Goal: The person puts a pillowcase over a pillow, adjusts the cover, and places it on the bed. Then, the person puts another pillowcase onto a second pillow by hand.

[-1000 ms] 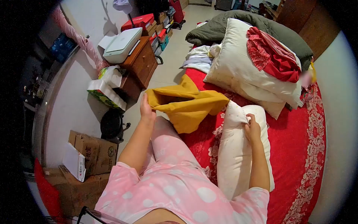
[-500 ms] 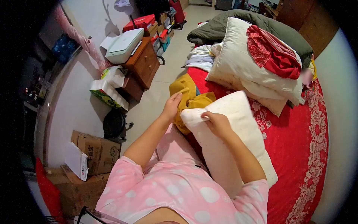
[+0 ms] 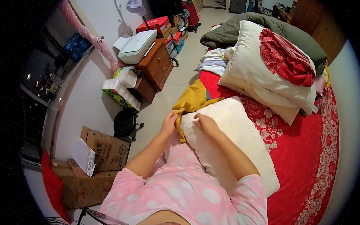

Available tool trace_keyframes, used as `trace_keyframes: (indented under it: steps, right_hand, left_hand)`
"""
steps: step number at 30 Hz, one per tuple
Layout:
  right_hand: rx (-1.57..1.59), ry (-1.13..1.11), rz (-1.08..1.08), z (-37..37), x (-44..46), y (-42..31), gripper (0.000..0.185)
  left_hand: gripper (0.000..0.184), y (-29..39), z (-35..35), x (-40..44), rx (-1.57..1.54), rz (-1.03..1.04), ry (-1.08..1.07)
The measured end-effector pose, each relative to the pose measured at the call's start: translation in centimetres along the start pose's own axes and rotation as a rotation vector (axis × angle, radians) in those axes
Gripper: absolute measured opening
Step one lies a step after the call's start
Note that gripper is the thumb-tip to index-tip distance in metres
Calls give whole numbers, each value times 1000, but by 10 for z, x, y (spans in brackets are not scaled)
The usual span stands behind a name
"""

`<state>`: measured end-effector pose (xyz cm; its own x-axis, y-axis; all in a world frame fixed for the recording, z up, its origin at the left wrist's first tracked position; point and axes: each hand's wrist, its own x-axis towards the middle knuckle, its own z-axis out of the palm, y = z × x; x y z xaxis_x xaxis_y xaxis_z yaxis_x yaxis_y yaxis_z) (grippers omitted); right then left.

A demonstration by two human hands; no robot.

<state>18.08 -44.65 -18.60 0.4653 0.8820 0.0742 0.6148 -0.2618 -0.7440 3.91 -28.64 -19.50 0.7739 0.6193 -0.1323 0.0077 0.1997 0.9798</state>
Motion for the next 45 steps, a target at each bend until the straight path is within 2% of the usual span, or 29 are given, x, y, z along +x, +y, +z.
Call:
trace_keyframes:
  steps: [1,2,4,5,6,7,9,12,15,18,21,22,24,27,30,33,38,40,41,43,45]
  right_hand:
    - [71,58,26,-12,0,17,21]
    - [66,208,40,-18,4,50,20]
    - [-36,522,176,-54,0,94,24]
    - [-365,520,253,-84,-4,95,36]
    - [-260,477,553,-103,-7,105,55]
    - [-358,494,629,-109,-13,125,76]
    - [-218,478,790,-95,-19,188,90]
    - [179,278,857,-80,-23,194,99]
    - [227,227,779,-82,-31,176,81]
    - [421,211,689,-93,-49,133,82]
    - [220,352,592,-80,-65,132,73]
    - [204,376,539,-79,-69,122,75]
    - [120,384,571,-79,-70,107,77]
    - [68,381,564,-84,-68,65,78]
    - [49,380,484,-75,-69,64,77]
    - [-38,367,371,-83,-66,27,72]
    - [-327,208,255,-86,-61,3,65]
    - [-398,134,230,-89,-56,-14,65]
    - [-419,130,188,-85,-51,-7,59]
    - [-515,174,258,-74,-43,8,50]
    - [-524,236,268,-63,-32,37,45]
  left_hand:
    - [24,-3,-9,2,56,40,29]
    - [29,2,-17,1,30,4,-4]
    - [33,-1,-33,8,177,-8,53]
    - [35,-2,-37,13,251,-13,84]
    - [40,29,-21,3,432,0,129]
    - [40,39,-14,5,702,236,167]
    - [39,52,-2,16,1231,722,235]
    - [39,65,24,42,1246,652,-120]
    - [34,54,40,72,1524,394,-464]
    - [25,14,32,100,1891,200,-604]
    - [20,-42,13,133,1975,-68,-541]
    - [18,-42,10,135,1945,-44,-494]
    - [15,-40,5,141,1884,4,-400]
    - [18,2,21,133,1633,615,-87]
    - [24,34,54,143,1406,645,-82]
    - [24,55,100,149,1074,333,-145]
    - [27,80,171,147,882,497,-343]
    - [25,92,194,129,910,525,-430]
    - [24,91,204,120,891,565,-464]
    - [21,96,219,85,916,614,-535]
    - [20,91,224,50,1079,651,-700]
